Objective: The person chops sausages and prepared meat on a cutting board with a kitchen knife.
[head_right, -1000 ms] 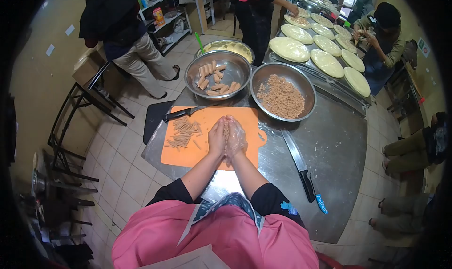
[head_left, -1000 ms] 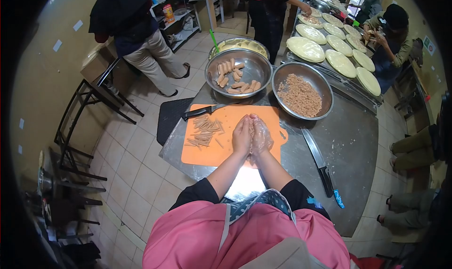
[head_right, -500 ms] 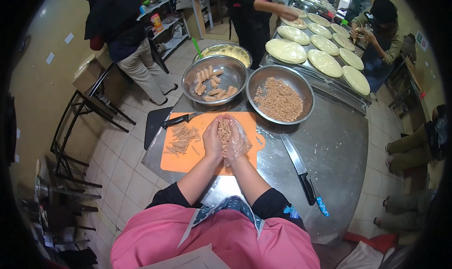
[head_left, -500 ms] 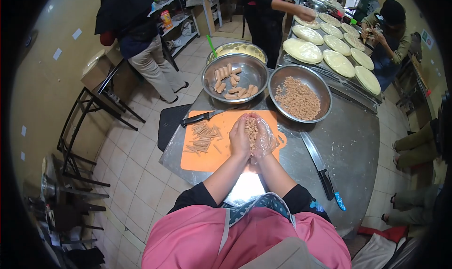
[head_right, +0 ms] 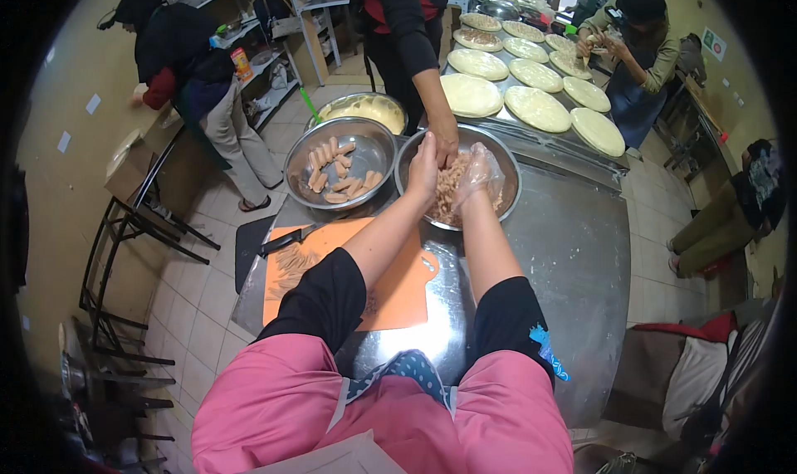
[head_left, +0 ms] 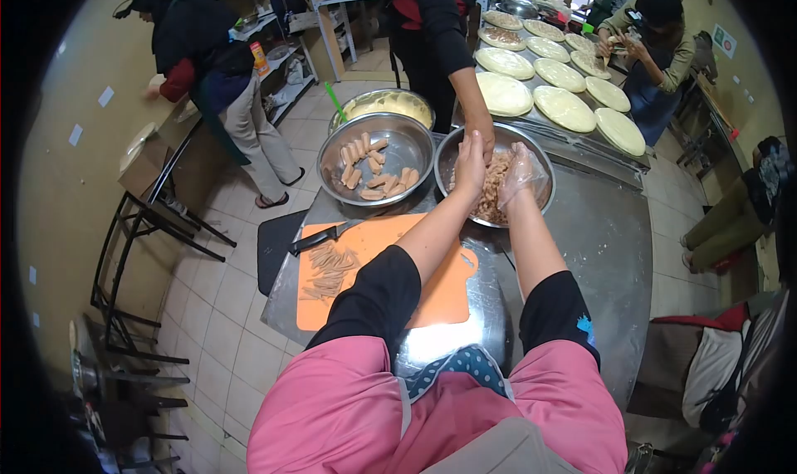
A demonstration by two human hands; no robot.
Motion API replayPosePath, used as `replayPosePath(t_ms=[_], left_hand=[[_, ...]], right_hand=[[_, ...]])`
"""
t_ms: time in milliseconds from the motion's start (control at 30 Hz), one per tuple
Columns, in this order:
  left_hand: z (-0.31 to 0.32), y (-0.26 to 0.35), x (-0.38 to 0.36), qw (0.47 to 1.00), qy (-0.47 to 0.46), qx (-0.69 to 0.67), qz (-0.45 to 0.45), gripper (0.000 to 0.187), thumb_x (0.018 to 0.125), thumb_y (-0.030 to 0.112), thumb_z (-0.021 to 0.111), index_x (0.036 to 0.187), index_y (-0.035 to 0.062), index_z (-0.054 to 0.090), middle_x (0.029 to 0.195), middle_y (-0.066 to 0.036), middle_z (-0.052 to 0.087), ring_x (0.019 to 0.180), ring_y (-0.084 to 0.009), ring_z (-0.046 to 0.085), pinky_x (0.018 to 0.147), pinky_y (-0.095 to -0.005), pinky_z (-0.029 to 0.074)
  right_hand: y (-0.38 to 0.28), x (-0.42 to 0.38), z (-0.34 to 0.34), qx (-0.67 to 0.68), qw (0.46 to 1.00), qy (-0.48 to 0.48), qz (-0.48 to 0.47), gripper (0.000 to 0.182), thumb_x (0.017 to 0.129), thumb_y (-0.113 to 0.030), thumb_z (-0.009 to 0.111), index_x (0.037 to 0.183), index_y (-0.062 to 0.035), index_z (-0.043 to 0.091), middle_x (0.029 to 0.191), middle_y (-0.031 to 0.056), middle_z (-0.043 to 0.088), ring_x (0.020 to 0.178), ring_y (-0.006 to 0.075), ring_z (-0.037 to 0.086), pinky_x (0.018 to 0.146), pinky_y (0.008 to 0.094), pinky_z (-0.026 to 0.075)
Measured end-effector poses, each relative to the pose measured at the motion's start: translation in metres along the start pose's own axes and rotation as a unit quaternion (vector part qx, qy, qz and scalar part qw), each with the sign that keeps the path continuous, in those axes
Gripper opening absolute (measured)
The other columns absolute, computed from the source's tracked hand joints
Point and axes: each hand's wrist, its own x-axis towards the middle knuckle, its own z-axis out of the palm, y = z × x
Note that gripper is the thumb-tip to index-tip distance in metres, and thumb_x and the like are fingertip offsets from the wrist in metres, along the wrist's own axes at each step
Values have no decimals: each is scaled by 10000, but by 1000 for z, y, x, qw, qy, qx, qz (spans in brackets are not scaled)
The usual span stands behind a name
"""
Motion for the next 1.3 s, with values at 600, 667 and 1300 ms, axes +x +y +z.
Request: replayPosePath(t_ms=[600, 667, 1300], left_hand=[[-3, 26, -14, 954, -40, -272, -118, 1002, 780, 740, 252, 1380, -23, 6, 1461, -146, 41, 1344, -225, 89, 1073, -337, 94], [-7, 28, -10, 945, -71, -288, -136, 1064, 711, 803, 267, 1400, 58, -53, 1476, -126, -56, 1364, -234, -37, 1079, -387, -21], [-146, 81, -123, 991, 125, 45, 5, 299, 913, 277, 461, 1081, 46, 552, 1076, -33, 567, 991, -128, 497, 852, -288, 381]], right_hand=[[28, 20, -25, -622, 615, -189, -447, 461, 871, -291, 442, 1286, -92, 412, 1352, 158, 363, 1272, 310, 311, 1051, 378, 245], [17, 10, -29, -809, 415, -93, -406, 484, 888, -274, 400, 1335, -99, 333, 1407, 166, 257, 1319, 321, 200, 1080, 407, 175], [62, -52, -68, -531, 653, -305, -446, 237, 777, -89, 528, 1007, -82, 583, 1007, 148, 596, 977, 315, 564, 855, 391, 440]])
